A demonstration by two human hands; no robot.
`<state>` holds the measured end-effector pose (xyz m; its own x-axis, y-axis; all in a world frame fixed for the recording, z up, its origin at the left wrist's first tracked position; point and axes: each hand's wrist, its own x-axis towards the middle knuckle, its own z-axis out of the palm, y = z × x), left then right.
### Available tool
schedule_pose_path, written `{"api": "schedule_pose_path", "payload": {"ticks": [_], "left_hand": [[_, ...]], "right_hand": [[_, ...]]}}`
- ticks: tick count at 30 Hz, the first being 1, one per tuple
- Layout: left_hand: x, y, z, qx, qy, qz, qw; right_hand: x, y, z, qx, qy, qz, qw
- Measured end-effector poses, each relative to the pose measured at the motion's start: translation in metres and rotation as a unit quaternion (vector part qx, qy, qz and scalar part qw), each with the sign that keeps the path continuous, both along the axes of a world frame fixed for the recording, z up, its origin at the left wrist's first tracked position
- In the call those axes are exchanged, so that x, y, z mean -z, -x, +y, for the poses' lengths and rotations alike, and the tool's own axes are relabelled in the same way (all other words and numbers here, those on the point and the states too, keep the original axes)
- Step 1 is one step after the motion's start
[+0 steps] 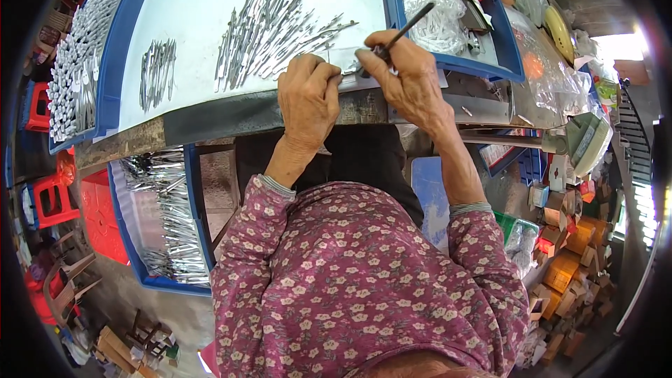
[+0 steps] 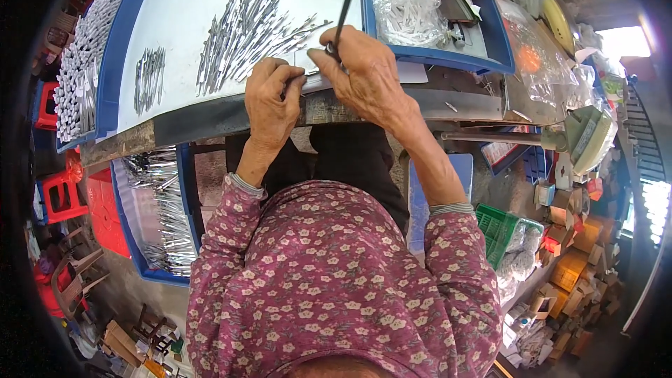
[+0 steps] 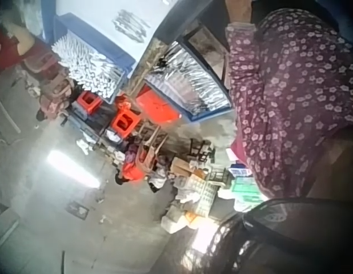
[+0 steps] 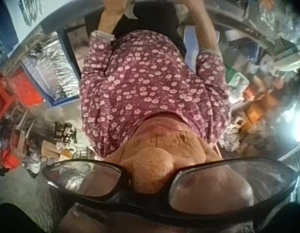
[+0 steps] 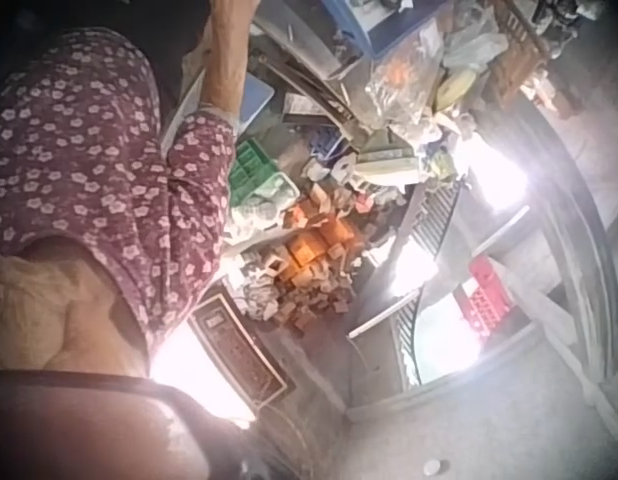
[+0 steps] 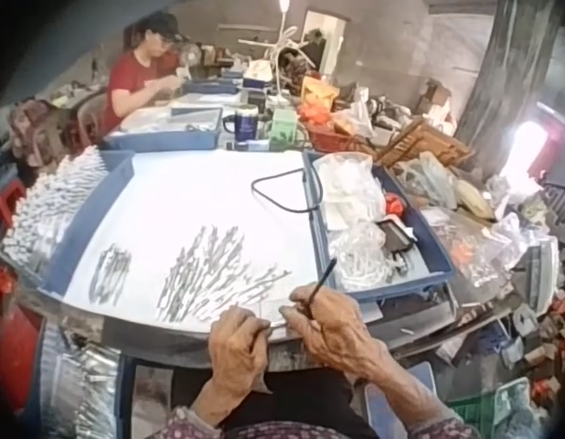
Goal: Manually assembling small metal hardware components using a workbench fixture and packaging them.
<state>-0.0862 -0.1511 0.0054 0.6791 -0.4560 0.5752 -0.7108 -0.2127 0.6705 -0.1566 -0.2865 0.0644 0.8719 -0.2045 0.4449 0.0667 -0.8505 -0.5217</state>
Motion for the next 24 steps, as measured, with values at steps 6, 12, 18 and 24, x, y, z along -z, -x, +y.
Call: {"api": "schedule_pose_path", "payload": {"ticks": [6,12,18,24], "left_hand": [[0.004,-0.002,0.001,0.007,0.013,0.008,1.000],[0.000,-0.002,-0.002,0.019,0.001,-0.002,1.000],[-0.005,0.000,0.002,0.016,-0.013,0.011,1.000],[-0.006,-0.002,0.002,0.025,-0.030,0.001,0.999]], "right_hand": [[-0.006,-0.006,0.016,-0.060,-0.142,-0.189,0.970],[0.002,0.000,-0.002,0.038,-0.060,0.012,0.997],[-0.032,0.013,-0.004,0.055,-0.104,-0.227,0.967],[0.018,0.013,-0.014,0.088,-0.027,-0.017,0.996]]}}
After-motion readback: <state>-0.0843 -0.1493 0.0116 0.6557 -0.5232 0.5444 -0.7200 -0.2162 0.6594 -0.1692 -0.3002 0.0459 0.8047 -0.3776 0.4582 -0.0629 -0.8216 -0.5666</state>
